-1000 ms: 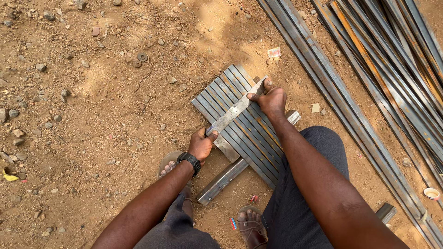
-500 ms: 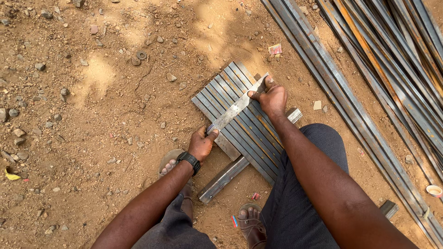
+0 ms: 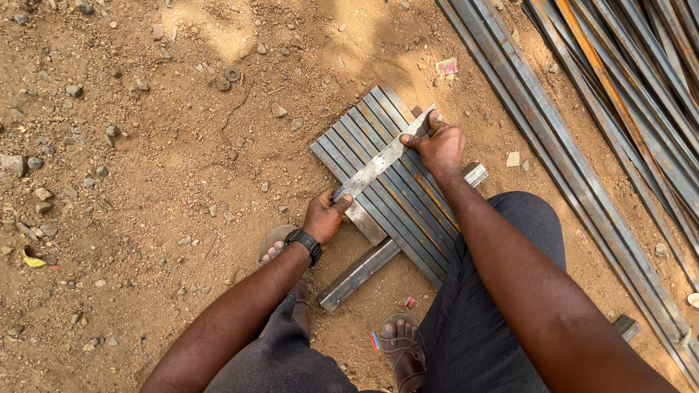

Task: The person uses a square and a small marking tool to draw lines across several metal bars laid out on the ground.

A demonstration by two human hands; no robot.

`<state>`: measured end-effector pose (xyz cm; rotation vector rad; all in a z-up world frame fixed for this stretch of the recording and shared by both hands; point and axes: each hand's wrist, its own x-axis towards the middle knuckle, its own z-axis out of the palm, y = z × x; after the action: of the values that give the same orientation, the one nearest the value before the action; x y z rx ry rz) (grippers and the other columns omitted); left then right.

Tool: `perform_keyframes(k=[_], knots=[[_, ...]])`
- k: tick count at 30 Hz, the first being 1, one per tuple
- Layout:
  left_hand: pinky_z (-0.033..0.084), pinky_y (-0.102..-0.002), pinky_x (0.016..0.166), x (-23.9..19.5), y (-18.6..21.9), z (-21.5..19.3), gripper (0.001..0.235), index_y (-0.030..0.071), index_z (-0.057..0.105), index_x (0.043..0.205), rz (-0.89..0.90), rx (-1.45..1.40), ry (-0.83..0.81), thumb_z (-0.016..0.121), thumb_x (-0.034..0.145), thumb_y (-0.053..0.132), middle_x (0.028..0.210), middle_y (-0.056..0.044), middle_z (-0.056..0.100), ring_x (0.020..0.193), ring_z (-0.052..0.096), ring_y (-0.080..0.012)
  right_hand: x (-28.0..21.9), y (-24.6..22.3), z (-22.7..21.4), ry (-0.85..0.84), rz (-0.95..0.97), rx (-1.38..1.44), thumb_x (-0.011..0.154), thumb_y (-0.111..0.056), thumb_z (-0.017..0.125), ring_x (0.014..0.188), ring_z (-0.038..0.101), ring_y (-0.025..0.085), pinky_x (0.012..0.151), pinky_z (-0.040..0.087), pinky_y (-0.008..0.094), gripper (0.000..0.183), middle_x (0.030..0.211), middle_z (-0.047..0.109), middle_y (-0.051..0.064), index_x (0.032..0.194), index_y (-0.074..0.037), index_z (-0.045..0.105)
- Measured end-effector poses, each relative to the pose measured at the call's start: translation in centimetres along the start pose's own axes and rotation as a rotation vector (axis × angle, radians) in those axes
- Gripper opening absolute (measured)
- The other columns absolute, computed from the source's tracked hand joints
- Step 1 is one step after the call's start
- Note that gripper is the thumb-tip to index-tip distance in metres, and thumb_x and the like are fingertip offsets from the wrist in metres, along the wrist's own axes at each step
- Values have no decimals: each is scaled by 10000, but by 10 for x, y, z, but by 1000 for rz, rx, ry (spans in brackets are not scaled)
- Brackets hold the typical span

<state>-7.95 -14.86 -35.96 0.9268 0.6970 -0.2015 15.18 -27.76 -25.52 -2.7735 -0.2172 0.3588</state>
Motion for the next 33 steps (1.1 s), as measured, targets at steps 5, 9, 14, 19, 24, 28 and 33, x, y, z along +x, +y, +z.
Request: perform_keyframes(k=[5, 9, 14, 19, 24, 28, 33], knots=[[532, -289, 680, -15, 17, 2, 273, 26, 641, 1083, -41, 152, 169, 727, 931, 235, 895, -78, 697, 743, 637, -145, -1, -3, 0, -33, 121, 38, 655, -369, 911, 1228, 664, 235, 1075, 512, 344, 939, 1348, 642, 231, 1418, 30, 536], [514, -303, 607, -23, 32, -10, 181, 31, 557, 1112, 32, 119, 425, 567, 1013, 182, 908, -52, 605, 681, 551, -145, 2, 1, 3, 10, 15, 29, 671, -328, 955, 1215, 650, 247, 1061, 496, 346, 950, 1328, 617, 260, 1401, 80, 504], [494, -310, 597, -14, 49, -20, 201, 83, 646, 1139, 90, -94, 223, 511, 1003, 143, 902, -28, 591, 680, 530, -109, 0, -1, 6, 16, 18, 94, 695, -295, 936, 1192, 664, 227, 1001, 544, 333, 893, 1313, 630, 252, 1390, 78, 516], [505, -239, 680, -1, 67, -5, 142, 54, 685, 1108, 226, -70, 44, 623, 1002, 127, 905, 2, 669, 744, 574, -68, -4, -4, -1, 6, 108, 88, 715, -313, 921, 1142, 691, 216, 980, 558, 325, 845, 1284, 660, 248, 1384, 51, 555], [467, -326, 589, 6, 96, 1, 153, 44, 709, 1020, 351, 468, 72, 644, 1018, 182, 773, -63, 656, 656, 545, -149, -7, -8, 0, 40, 89, 115, 685, -341, 928, 1095, 714, 237, 923, 582, 340, 854, 1251, 669, 261, 1354, 59, 578], [526, -428, 609, 37, 122, 32, 216, 69, 656, 1148, 467, 1025, 18, 567, 1017, 215, 832, -154, 734, 685, 696, -293, -6, -2, -2, 56, 76, 51, 645, -395, 967, 1029, 750, 310, 933, 569, 396, 846, 1191, 705, 283, 1245, 114, 658], [581, -483, 640, 83, 128, 77, 326, 33, 545, 1304, 757, 1405, -95, 489, 985, 80, 981, -189, 731, 768, 723, -351, -5, 2, 0, 57, 24, 46, 617, -380, 976, 970, 752, 315, 927, 556, 409, 863, 1102, 721, 287, 1271, 81, 652]])
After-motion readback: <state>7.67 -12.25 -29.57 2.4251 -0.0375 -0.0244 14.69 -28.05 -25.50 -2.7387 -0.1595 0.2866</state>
